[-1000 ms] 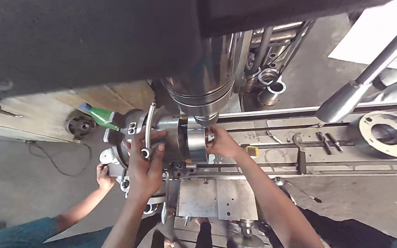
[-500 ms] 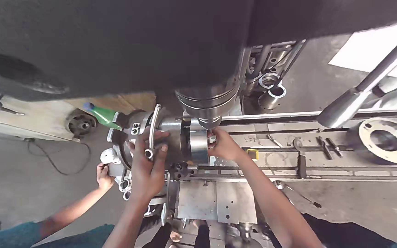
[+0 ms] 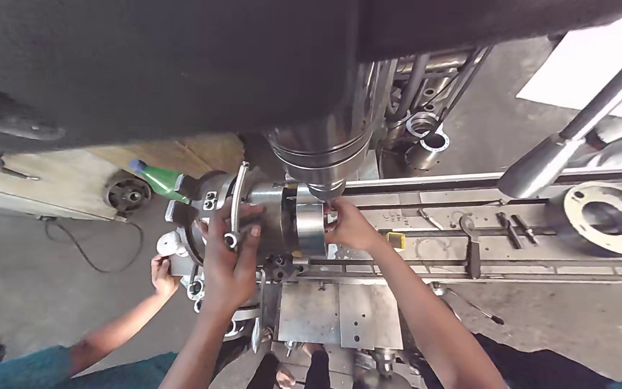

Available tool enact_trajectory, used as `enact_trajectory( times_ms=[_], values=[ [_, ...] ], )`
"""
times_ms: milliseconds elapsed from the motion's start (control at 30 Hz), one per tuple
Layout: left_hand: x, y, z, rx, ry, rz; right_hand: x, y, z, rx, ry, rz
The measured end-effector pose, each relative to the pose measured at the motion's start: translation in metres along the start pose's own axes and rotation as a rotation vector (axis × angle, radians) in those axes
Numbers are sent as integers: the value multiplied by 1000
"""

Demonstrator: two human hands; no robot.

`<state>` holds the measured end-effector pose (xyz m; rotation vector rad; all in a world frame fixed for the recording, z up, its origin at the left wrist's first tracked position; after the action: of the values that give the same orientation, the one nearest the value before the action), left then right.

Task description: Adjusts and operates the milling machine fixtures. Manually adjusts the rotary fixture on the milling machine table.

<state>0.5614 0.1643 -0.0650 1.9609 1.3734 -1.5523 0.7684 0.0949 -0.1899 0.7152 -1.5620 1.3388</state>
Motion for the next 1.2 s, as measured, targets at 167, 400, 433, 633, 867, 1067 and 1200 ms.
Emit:
enact_trajectory(
  times_ms=[167, 400, 433, 633, 867, 1067, 1200],
  values=[
    [0, -1, 0, -7, -3, 8, 0, 0, 0, -6, 3, -7],
    [0, -2, 0, -28, -1, -19, 5, -1, 2, -1, 39, -27],
    [-1, -1, 0, -31, 3, -12, 6, -2, 2, -6, 29, -2],
    [-7, 2, -1, -9, 61, 101, 10, -3, 2, -28, -9, 7],
    [-8, 9, 1, 19, 76, 177, 14, -10, 3, -26, -81, 133],
    [-1, 3, 0, -12, 82, 113, 9, -6, -2, 6, -90, 95],
    [-4, 5, -1, -22, 99, 93, 5, -1, -4, 34, -70, 22]
  ],
)
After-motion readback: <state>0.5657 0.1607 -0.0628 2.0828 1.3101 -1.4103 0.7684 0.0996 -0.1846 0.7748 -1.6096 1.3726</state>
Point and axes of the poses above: each hand's wrist, its own z-axis away from the middle knuckle, its own y-axis out of the palm, x = y × z, the point moved 9 cm from there along -z, towards the middle knuckle, and after that the axes turned 14 degrees about z, right-handed, at the moved point
